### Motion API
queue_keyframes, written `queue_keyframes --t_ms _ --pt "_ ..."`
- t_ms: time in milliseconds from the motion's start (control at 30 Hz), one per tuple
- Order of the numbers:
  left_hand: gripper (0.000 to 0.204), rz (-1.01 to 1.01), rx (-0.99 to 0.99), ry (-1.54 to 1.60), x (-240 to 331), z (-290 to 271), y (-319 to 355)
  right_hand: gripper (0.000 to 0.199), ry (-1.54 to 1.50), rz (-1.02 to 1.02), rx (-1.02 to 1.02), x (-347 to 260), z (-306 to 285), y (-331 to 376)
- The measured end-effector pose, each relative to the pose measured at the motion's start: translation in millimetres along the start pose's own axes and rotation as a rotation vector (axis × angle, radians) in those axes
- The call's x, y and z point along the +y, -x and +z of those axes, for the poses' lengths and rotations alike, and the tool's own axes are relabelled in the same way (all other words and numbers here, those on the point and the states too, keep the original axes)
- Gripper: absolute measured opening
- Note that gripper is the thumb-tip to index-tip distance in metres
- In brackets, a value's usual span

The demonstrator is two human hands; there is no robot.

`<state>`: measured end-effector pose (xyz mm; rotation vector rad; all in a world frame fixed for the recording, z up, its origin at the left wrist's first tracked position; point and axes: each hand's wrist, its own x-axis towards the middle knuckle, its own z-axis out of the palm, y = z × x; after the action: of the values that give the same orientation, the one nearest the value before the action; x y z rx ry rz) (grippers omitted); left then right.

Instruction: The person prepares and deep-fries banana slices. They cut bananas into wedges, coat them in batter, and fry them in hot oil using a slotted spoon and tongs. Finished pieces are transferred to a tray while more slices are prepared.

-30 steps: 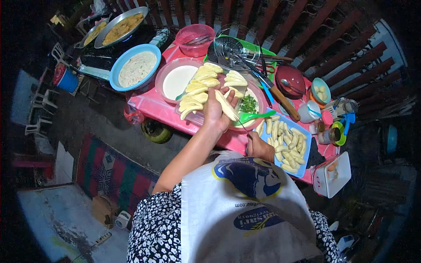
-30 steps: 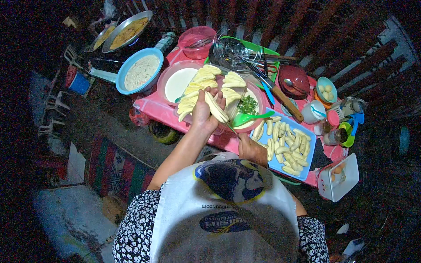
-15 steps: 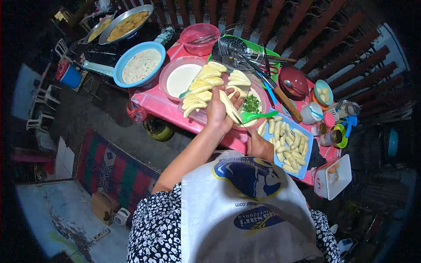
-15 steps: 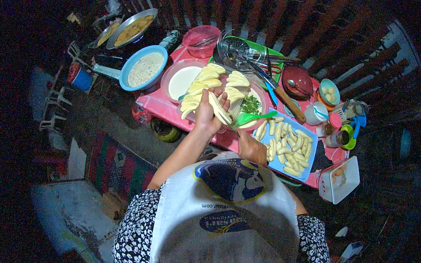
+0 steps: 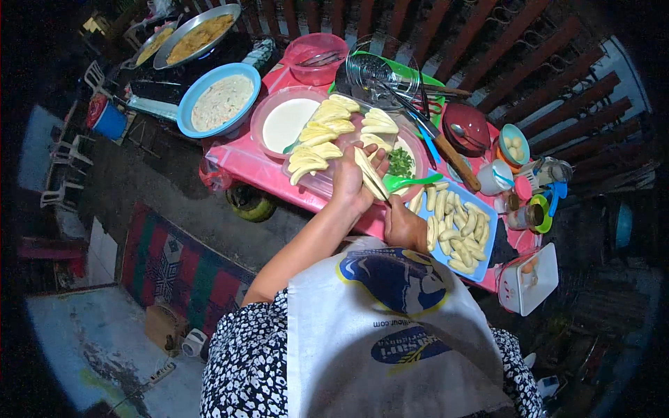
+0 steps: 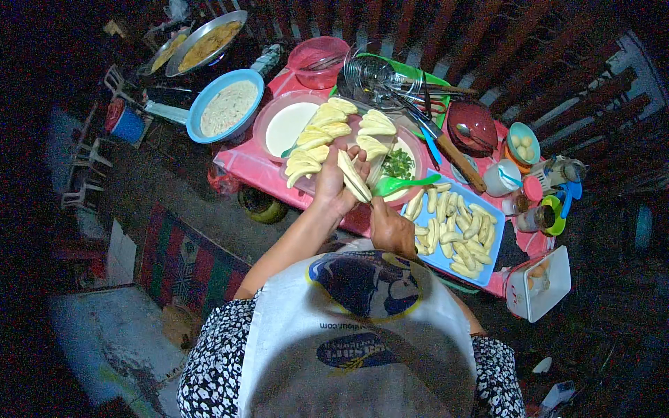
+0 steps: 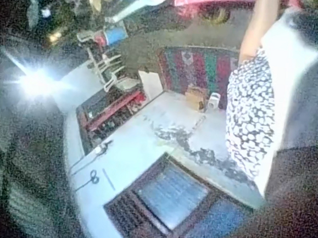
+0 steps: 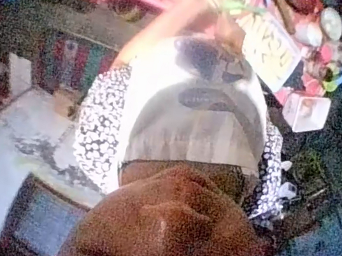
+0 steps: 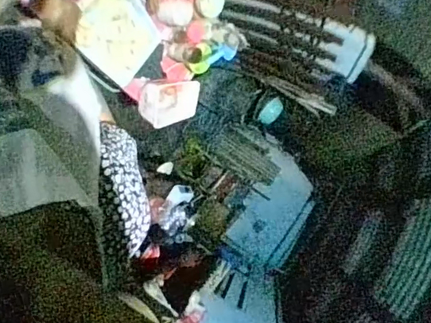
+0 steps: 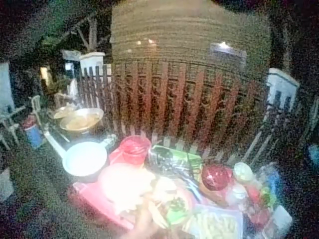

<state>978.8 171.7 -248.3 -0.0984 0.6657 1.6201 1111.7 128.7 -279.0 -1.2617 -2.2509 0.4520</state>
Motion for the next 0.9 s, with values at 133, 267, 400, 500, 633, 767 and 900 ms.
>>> queue_keyframes --t_ms 133,267,400,500,633,767,900 --pt "0.025 -0.027 0.02 0.034 3 -3 -4 0.019 -0.025 -0.014 0.058 1 4 5" --pt "0.024 -0.049 0.023 0.06 2 -5 -6 0.022 0.011 -0.036 -0.003 8 6 -3" --pt "0.024 -0.057 0.023 0.057 2 -7 -10 0.03 0.033 -0.023 -0.022 9 12 -7" --pt "0.024 -0.057 0.019 0.048 2 -8 -9 0.034 0.038 -0.012 -0.017 11 17 -8" --pt "0.025 -0.059 0.043 0.058 2 -5 -8 0.034 0.024 -0.004 -0.039 12 19 -12" --pt "0.025 -0.083 0.057 0.084 3 -1 -9 0.027 0.045 0.095 -0.179 7 15 -18" --pt "0.024 -0.13 0.044 0.03 3 -5 -13 0.026 0.012 0.102 -0.152 10 18 -19"
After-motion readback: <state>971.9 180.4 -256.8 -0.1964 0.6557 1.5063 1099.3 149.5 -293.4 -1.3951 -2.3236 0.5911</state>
